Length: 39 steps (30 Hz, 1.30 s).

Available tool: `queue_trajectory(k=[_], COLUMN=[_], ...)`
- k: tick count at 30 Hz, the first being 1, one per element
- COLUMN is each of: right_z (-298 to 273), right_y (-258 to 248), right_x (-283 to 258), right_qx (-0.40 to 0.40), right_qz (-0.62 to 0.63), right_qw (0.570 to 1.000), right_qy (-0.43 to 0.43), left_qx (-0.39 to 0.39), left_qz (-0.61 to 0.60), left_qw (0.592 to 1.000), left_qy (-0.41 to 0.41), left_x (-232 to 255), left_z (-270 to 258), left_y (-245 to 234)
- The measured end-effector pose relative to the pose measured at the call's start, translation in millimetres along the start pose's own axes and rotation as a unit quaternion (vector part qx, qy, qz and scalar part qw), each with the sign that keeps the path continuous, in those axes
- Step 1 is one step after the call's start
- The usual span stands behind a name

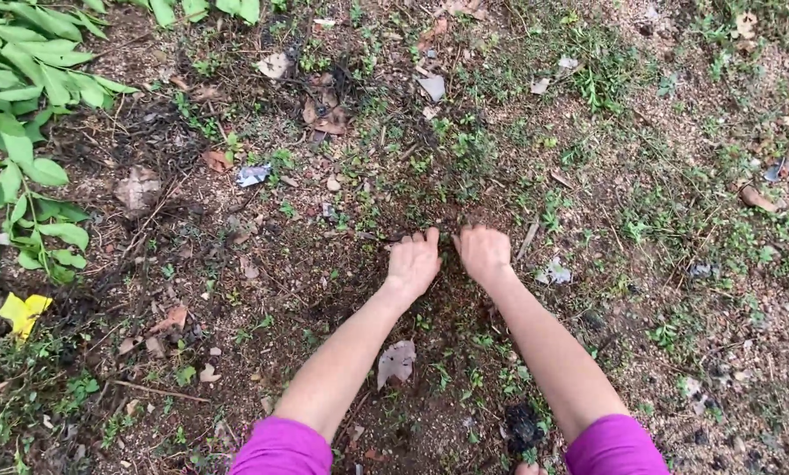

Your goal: Manually pulling weeds and unwanted grass from the soil in a garden area.

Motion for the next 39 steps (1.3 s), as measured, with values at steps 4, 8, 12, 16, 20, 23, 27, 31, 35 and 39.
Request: queue_trajectory(k=[4, 8, 12, 16, 20, 23, 27, 31, 35, 39], right_z=[-7, -29, -61, -73, -57, -44, -41, -68, -74, -44], right_y=[28, 34, 31, -11, -40, -20, -1, -38, -61, -40], right_x=[-10, -47, -68, -67, -60, -60, -75, -154, -182, -180], right_qx=[-0.064, -0.014, -0.002, -0.040, 0.025, -0.009, -0.003, -0.103, 0.026, -0.026], right_qz=[0.074, 0.077, 0.145, 0.159, 0.106, 0.110, 0.161, 0.191, 0.269, 0.110], right_qw=[0.994, 0.990, 0.976, 0.983, 0.994, 0.994, 0.987, 0.967, 0.932, 0.967], right_qy=[-0.048, -0.114, -0.165, -0.081, -0.015, 0.008, -0.026, -0.132, -0.240, -0.228], left_qx=[0.043, 0.046, -0.208, -0.132, -0.034, -0.170, -0.124, -0.248, -0.373, -0.397], left_qz=[0.065, -0.009, -0.032, -0.095, -0.050, 0.035, 0.046, 0.019, -0.001, 0.016], left_qw=[0.997, 0.996, 0.973, 0.978, 0.996, 0.985, 0.989, 0.965, 0.917, 0.914], left_qy=[-0.015, 0.071, 0.097, 0.127, 0.066, 0.008, 0.069, 0.089, 0.142, -0.079], left_x=[-23, -28, -23, -53, -74, -69, -59, -67, -78, -164], left_z=[20, 10, -60, -94, -109, -128, -140, -164, -214, -174], left_y=[85, 78, 33, 27, -42, -52, 52, 53, 20, 11])
Point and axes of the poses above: each hand's wrist, its own z-axis towards the middle knuckle, its own y-axis out of the palm, x = y × z, the point moved 8 cm from there along z, towards the middle knuckle, and after that the axes turned 10 degrees about -y, right-handed, at the moved point
